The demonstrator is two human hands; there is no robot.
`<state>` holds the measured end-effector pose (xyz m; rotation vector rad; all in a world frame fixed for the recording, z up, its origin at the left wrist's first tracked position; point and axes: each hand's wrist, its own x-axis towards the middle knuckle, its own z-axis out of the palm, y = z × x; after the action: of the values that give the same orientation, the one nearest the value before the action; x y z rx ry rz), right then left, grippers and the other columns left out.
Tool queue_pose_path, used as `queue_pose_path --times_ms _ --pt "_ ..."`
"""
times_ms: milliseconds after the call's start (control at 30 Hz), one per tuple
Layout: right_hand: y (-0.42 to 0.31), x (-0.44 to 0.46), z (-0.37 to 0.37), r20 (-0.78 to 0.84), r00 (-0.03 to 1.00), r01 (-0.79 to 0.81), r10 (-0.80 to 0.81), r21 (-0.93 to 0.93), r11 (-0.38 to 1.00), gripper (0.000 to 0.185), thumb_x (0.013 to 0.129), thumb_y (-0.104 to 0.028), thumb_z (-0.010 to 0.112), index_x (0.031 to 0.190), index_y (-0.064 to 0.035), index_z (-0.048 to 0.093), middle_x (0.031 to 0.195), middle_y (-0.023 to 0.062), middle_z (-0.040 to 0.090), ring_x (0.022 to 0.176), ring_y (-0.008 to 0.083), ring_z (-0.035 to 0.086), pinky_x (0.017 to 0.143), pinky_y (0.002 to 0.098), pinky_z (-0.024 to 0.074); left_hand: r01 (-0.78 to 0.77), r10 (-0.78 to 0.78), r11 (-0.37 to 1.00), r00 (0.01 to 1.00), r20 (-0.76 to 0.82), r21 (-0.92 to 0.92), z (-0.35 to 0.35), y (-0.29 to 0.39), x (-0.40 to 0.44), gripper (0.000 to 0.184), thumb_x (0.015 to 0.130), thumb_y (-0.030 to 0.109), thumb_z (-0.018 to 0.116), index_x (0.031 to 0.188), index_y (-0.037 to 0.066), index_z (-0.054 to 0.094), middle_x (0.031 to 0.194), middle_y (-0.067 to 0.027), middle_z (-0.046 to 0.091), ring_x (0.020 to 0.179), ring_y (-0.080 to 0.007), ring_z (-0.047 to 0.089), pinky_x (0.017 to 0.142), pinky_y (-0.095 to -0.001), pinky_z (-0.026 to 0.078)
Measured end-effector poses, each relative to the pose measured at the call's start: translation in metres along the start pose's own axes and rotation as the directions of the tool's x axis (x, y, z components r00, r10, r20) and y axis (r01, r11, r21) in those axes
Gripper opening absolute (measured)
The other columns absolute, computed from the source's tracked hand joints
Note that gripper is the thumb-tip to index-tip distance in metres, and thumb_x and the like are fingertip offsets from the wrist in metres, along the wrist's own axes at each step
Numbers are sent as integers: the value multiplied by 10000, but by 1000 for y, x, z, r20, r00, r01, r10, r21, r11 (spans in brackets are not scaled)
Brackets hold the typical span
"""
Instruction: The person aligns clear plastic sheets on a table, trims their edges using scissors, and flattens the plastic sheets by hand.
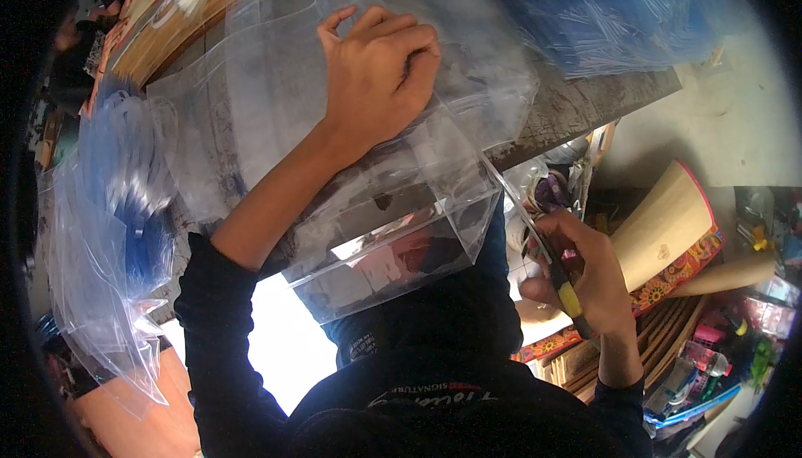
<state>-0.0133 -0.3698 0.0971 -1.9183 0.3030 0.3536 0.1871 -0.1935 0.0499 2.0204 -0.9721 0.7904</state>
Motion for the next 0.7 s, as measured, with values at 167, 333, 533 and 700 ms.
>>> queue_pose_path --times_ms 167,333,533,700 --pt "-2 -1 0 12 1000 16 -16 4 1000 539 569 -300 811 930 -40 508 667 -17 488 622 60 455 553 206 347 -1 1 1000 1000 -23 -16 4 -2 0 101 664 96 532 583 90 591 571 10 537 689 -172 522 862 -487 246" --pt "-7 -4 5 -85 996 33 -40 -88 996 549 519 -195 833 933 -42 506 701 5 496 591 73 454 525 220 355 -1 0 1000 999 -45 -19 5 -3 0 106 634 108 539 550 81 598 557 5 539 683 -174 526 856 -512 243" --pt "-15 -4 12 -153 943 184 -295 -497 848 546 512 -207 810 916 -22 493 633 6 446 560 83 404 500 228 329 -5 4 1000 999 -37 -20 5 -3 0 102 627 107 541 546 82 597 557 6 540 681 -173 525 855 -511 245" --pt "-16 -5 14 -177 909 203 -378 -605 770 535 495 -177 811 909 -24 509 646 18 447 564 103 408 501 237 330 -8 7 1000 999 -46 -19 6 -3 0 98 619 107 543 538 82 592 556 6 539 684 -172 527 855 -509 242"
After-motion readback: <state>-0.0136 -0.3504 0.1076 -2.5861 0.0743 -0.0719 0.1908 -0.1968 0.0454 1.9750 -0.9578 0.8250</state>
